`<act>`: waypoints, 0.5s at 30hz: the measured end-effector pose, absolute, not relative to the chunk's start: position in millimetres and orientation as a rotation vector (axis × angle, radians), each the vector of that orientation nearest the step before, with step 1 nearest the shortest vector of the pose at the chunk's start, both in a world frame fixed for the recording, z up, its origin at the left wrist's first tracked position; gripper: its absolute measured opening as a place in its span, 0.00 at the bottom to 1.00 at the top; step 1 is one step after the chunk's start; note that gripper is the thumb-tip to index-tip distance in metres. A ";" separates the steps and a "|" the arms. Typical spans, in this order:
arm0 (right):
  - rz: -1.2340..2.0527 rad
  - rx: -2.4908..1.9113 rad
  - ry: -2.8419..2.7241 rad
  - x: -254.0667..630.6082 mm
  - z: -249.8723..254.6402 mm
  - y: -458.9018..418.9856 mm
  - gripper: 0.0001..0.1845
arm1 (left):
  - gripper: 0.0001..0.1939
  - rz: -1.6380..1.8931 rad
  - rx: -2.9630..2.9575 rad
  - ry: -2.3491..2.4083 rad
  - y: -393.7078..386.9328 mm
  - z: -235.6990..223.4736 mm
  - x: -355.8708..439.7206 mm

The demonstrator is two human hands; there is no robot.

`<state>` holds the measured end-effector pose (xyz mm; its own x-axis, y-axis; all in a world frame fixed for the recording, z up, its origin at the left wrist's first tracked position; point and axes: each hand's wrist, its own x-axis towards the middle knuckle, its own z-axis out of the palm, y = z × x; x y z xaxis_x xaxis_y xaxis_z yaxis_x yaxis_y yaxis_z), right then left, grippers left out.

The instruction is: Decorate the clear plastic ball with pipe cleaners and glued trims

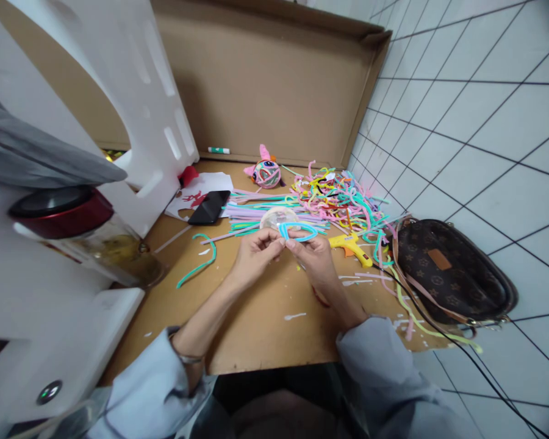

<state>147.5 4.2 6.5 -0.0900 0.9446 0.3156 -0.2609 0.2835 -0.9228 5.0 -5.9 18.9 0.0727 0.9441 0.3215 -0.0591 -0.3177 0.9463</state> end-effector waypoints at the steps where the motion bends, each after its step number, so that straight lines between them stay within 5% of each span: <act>1: 1.192 -0.749 -1.225 147.4 7.1 3.6 0.14 | 0.14 1.393 1.439 0.935 -6.0 19.3 4.8; 15: 1.279 -0.876 -1.101 144.3 10.7 -2.0 0.18 | 0.15 1.420 1.345 0.957 -3.5 18.3 1.2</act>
